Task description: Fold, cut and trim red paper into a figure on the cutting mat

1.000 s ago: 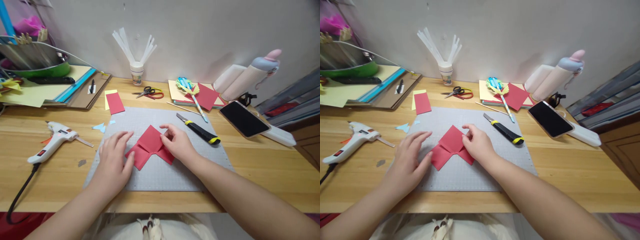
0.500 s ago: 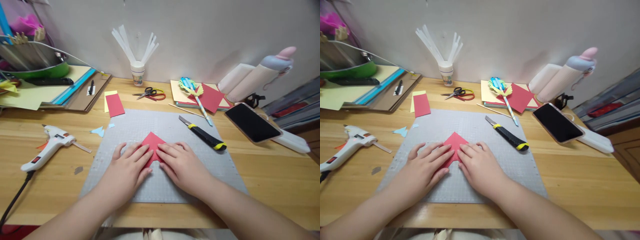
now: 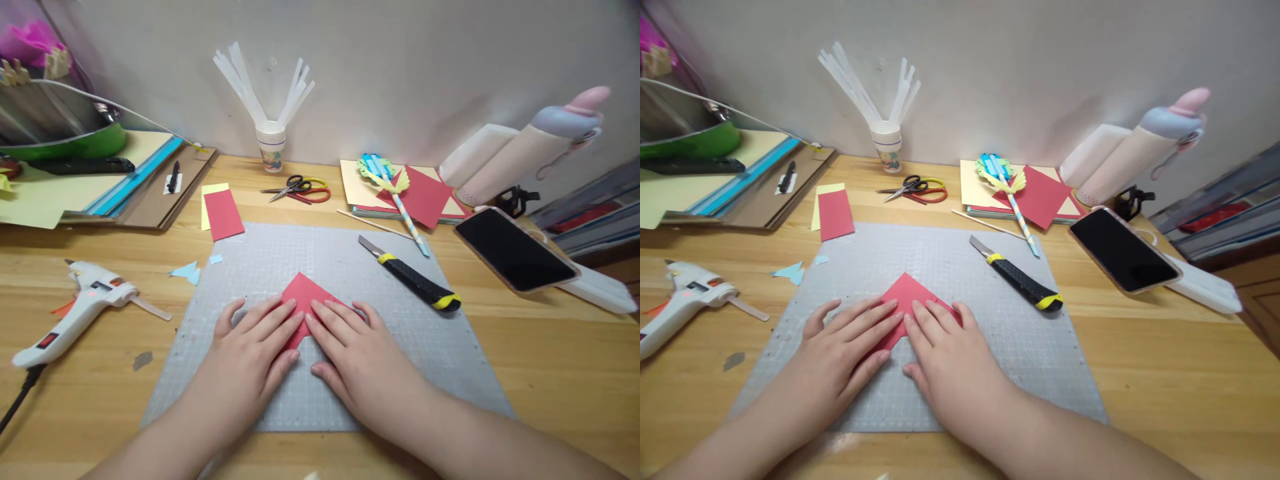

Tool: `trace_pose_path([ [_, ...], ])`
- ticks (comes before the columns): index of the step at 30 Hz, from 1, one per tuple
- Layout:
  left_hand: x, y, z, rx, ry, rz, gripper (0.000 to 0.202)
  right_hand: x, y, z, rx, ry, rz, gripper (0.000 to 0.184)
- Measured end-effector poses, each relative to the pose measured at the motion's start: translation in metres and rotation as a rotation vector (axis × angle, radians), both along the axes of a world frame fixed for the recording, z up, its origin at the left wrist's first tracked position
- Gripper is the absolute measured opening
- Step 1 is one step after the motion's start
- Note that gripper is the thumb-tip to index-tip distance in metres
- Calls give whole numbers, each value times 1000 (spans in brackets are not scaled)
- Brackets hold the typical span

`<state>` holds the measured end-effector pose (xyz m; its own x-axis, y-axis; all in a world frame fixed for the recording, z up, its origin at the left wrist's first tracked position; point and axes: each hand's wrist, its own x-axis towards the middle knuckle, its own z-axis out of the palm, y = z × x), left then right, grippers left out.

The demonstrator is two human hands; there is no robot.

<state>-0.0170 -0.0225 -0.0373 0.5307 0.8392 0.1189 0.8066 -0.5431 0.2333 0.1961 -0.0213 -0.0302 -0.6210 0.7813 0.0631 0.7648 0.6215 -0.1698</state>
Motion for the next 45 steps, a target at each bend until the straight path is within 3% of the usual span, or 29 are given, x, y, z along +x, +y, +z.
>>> trace_pose_path([
  [7, -2, -2, -4, 24, 20, -11, 42, -2, -1, 0, -17, -21, 12, 49],
  [12, -11, -7, 5, 34, -3, 0, 55, -2, 0, 1, -35, -5, 9, 48],
  [16, -15, -14, 11, 32, -56, 116, 29, 0, 5, 1, -41, 73, 1, 40],
  [20, -8, -21, 12, -62, -77, 111, 13, 4, 13, 0, -34, 134, 6, 30],
  [29, 17, -37, 7, -146, -184, 91, 7, 14, 22, -2, -31, 190, 178, 31],
  [38, 15, -41, 6, -26, -195, 135, 11, 11, 12, 5, -64, 141, 170, 30],
  [45, 20, -40, 10, -125, -157, 225, 7, 19, 17, 9, -177, 171, 214, 26],
])
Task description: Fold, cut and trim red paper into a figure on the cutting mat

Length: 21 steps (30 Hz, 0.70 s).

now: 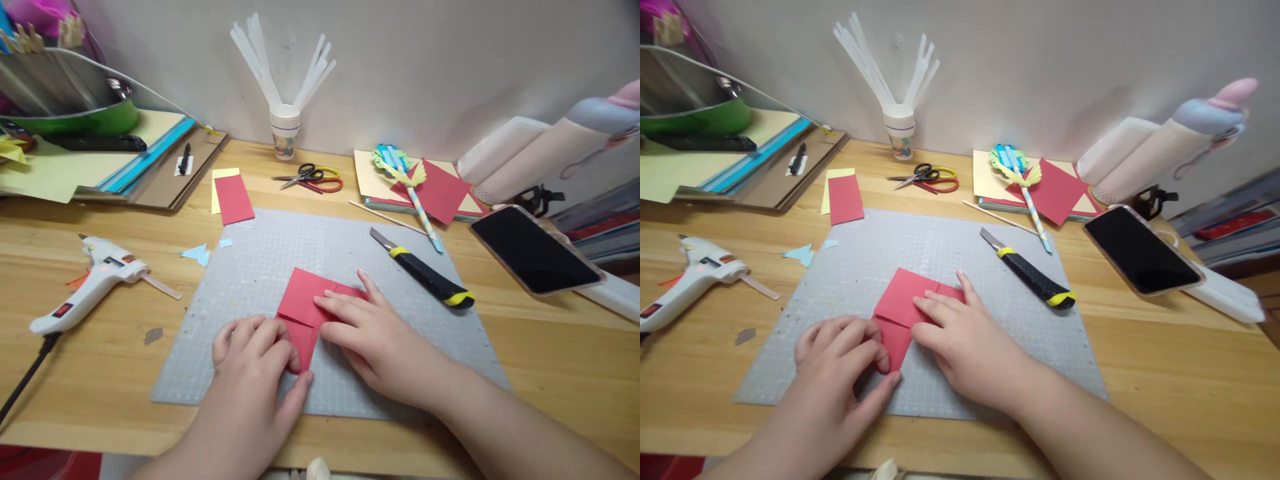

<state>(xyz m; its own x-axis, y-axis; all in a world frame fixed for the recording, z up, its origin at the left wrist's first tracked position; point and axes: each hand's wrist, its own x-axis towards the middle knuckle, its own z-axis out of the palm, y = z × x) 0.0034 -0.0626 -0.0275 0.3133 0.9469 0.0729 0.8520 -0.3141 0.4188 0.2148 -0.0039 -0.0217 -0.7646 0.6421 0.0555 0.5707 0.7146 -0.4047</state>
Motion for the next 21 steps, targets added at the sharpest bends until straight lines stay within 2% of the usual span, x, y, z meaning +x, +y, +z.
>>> trace_pose_path([
  [8, 9, 9, 5, -172, -92, 44, 16, 2, 1, -2, 0, 23, 3, 24],
  [15, 12, 20, 12, -207, -210, 135, 19, -15, -10, -7, 259, 130, -35, 17],
  [19, 8, 17, 12, -173, -208, 110, 19, -20, -13, -10, 359, 181, 30, 21],
  [21, 2, 12, 10, -106, -193, 80, 11, -20, -13, -10, 385, 177, 54, 24],
])
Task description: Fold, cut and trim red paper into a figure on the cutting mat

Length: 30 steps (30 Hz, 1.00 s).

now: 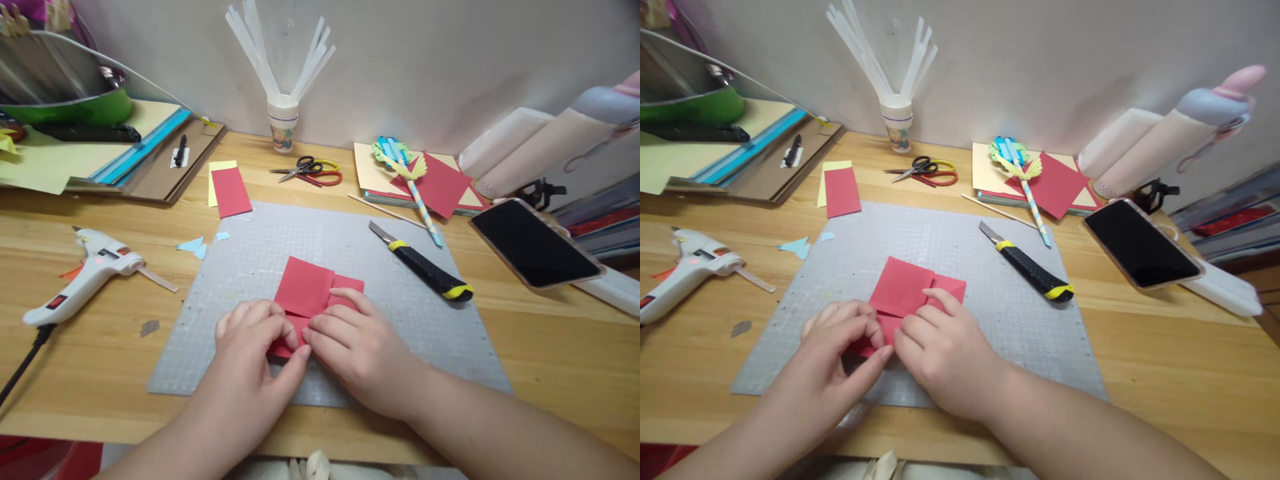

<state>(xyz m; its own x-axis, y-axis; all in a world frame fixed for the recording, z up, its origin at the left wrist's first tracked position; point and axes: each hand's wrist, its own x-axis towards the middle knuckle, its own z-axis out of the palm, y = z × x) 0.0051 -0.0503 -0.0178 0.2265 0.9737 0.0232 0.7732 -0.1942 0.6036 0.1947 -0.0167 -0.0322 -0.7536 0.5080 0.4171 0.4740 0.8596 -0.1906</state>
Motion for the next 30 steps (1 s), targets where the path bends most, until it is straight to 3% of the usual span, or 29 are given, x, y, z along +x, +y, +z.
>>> trace_pose_path([
  [4, -17, -13, -8, 179, 89, -73, 17, 3, 1, 0, -1, -37, 42, 25],
  [6, -22, -18, -12, 244, 130, -93, 10, 4, 1, 1, -12, -54, 52, 24],
  [11, -22, -27, -17, 337, 94, -24, 14, 2, -1, 3, -107, -103, 103, 25],
  [16, -24, -30, -17, 300, 43, 20, 13, 0, -1, 6, -299, -48, 64, 19],
  [22, -30, -24, -18, 215, 68, 14, 10, -8, -1, 8, -614, 87, -92, 16],
  [30, -31, -18, -18, 130, 139, 6, 16, -18, 2, 11, -752, 86, -222, 14],
])
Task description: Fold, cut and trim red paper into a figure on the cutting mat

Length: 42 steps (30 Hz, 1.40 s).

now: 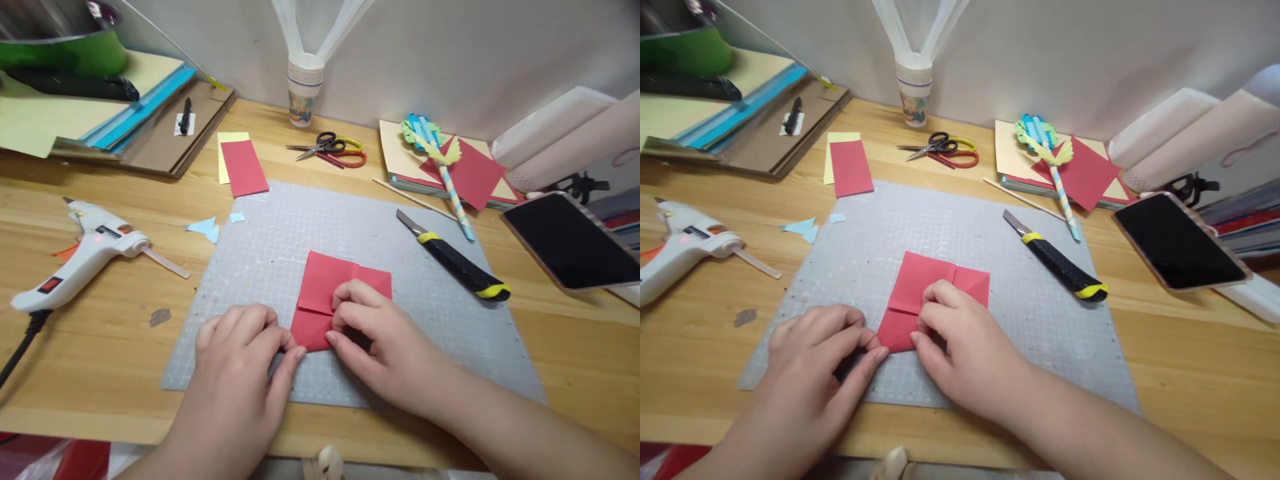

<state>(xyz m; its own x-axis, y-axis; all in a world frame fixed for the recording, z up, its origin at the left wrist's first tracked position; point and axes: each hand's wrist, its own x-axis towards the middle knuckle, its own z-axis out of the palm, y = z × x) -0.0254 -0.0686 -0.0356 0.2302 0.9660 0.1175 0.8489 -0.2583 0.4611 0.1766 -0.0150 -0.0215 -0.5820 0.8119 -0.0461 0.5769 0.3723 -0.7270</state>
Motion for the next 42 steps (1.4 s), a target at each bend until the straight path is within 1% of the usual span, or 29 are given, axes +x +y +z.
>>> trace_pose_path([
  [5, 1, 3, 0, 20, 64, -28, 14, -3, 2, -3, -6, -22, 1, 15],
  [8, -3, 1, -1, 76, 66, -77, 8, -3, 4, -5, -16, -25, -11, 15],
  [9, -5, -2, -2, 108, 63, -126, 13, -3, 4, -5, -14, -23, -12, 15],
  [11, -11, -7, -4, 175, 89, -263, 32, -4, 5, -6, -3, -15, -8, 15],
  [13, -16, -14, -6, 213, 174, -366, 46, -4, 6, -6, 13, -14, 0, 15],
  [14, -18, -17, -7, 211, 228, -389, 50, -4, 6, -6, 21, -15, 5, 15],
  [16, -21, -21, -9, 183, 316, -395, 54, -4, 6, -6, 37, -22, 12, 14],
  [18, -21, -22, -9, 167, 355, -398, 56, -5, 6, -6, 50, -31, 15, 14],
  [23, -16, -19, -7, 228, 341, -385, 47, -5, 5, -6, 65, -32, 9, 14],
  [30, -18, -17, -5, 209, 315, -387, 48, -7, 5, -7, 58, -43, 7, 14],
  [37, -17, -16, -7, 186, 335, -382, 50, -7, 3, -8, 58, -39, 1, 15],
  [42, -15, -14, -5, 202, 316, -371, 48, -7, 4, -8, 61, -36, -8, 14],
])
